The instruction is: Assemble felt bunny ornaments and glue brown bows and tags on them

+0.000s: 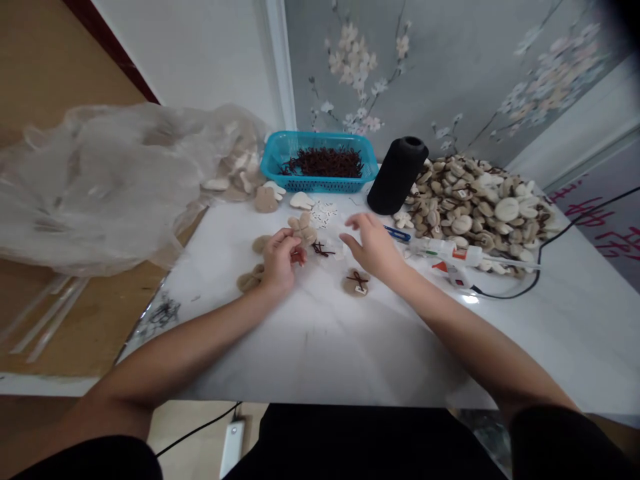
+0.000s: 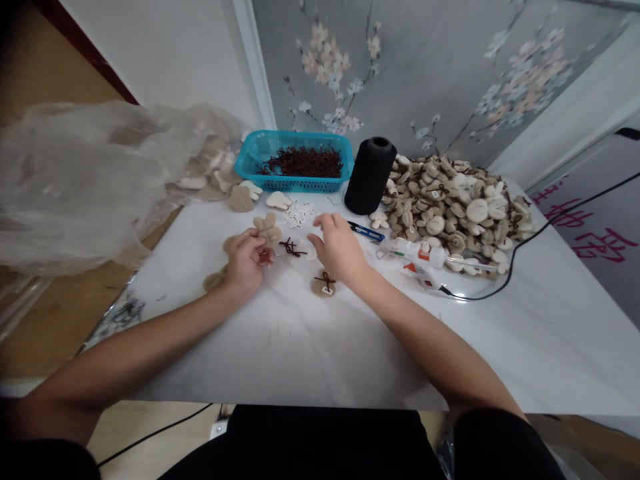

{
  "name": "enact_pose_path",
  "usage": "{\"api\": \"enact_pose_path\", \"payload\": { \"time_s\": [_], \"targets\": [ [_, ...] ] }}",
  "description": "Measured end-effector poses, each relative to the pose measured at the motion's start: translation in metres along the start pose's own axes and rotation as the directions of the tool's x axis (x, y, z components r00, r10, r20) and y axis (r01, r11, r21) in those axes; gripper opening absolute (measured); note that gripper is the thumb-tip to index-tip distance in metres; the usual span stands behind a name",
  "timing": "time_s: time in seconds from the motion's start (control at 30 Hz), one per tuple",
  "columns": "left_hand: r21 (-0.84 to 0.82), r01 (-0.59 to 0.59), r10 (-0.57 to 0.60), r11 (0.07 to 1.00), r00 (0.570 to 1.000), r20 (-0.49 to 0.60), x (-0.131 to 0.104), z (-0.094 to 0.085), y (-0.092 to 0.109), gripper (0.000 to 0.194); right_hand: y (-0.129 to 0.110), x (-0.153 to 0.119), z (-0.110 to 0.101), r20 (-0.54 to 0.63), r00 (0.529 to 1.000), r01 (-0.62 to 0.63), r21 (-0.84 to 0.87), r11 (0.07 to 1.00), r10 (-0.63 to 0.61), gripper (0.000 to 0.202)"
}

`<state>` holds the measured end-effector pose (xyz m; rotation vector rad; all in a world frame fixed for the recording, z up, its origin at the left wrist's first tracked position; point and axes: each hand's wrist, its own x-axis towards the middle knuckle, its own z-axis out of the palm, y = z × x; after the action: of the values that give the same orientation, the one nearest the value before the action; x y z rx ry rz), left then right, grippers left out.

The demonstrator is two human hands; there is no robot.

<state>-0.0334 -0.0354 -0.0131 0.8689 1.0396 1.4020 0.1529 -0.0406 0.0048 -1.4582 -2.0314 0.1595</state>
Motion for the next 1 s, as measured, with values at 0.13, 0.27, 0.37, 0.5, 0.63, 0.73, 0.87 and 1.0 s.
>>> {"api": "enact_pose_path", "payload": {
  "time_s": [0.13, 0.27, 0.37, 0.5, 0.63, 0.73, 0.87, 1.0],
  "targets": [
    [0.007, -0.012, 0.012, 1.000, 1.000, 0.001, 0.004, -0.005, 0.001, 0.011, 0.009, 0.066, 0.028, 0.322, 0.937, 0.160, -0.050, 0.986, -0.136, 0.027],
    [0.048, 0.007, -0.008, 0.999, 1.000, 0.015, 0.006, -0.009, 0.002, 0.010, 0.018, 0.082, 0.035, 0.490, 0.871, 0.085, -0.095, 0.992, -0.028, 0.016],
    [0.069, 0.007, -0.011, 0.998, 0.998, 0.058, 0.005, -0.009, 0.002, 0.010, 0.016, 0.072, 0.033, 0.472, 0.881, 0.031, -0.131, 0.991, 0.034, 0.014],
    [0.064, 0.004, -0.009, 0.998, 0.997, 0.078, 0.005, -0.010, 0.001, 0.010, 0.009, 0.052, 0.028, 0.454, 0.887, 0.000, -0.182, 0.983, 0.084, 0.017],
    [0.074, 0.000, -0.005, 0.997, 0.997, 0.071, 0.006, -0.010, -0.001, 0.009, 0.011, 0.043, 0.023, 0.350, 0.933, -0.025, -0.156, 0.987, 0.079, 0.020],
    [0.078, -0.007, 0.003, 0.997, 0.999, 0.054, 0.007, -0.010, -0.001, 0.008, 0.018, 0.044, 0.023, 0.294, 0.954, -0.039, -0.052, 0.998, 0.052, 0.024],
    [0.072, 0.001, -0.004, 0.997, 0.999, 0.049, 0.007, -0.009, 0.000, 0.008, 0.021, 0.047, 0.031, 0.265, 0.964, 0.018, 0.005, 1.000, -0.018, 0.018],
    [0.131, 0.010, -0.021, 0.991, 0.996, 0.088, 0.007, -0.009, 0.000, 0.007, 0.017, 0.047, 0.041, 0.288, 0.956, 0.066, -0.046, 0.997, -0.050, 0.013]
  ]
}}
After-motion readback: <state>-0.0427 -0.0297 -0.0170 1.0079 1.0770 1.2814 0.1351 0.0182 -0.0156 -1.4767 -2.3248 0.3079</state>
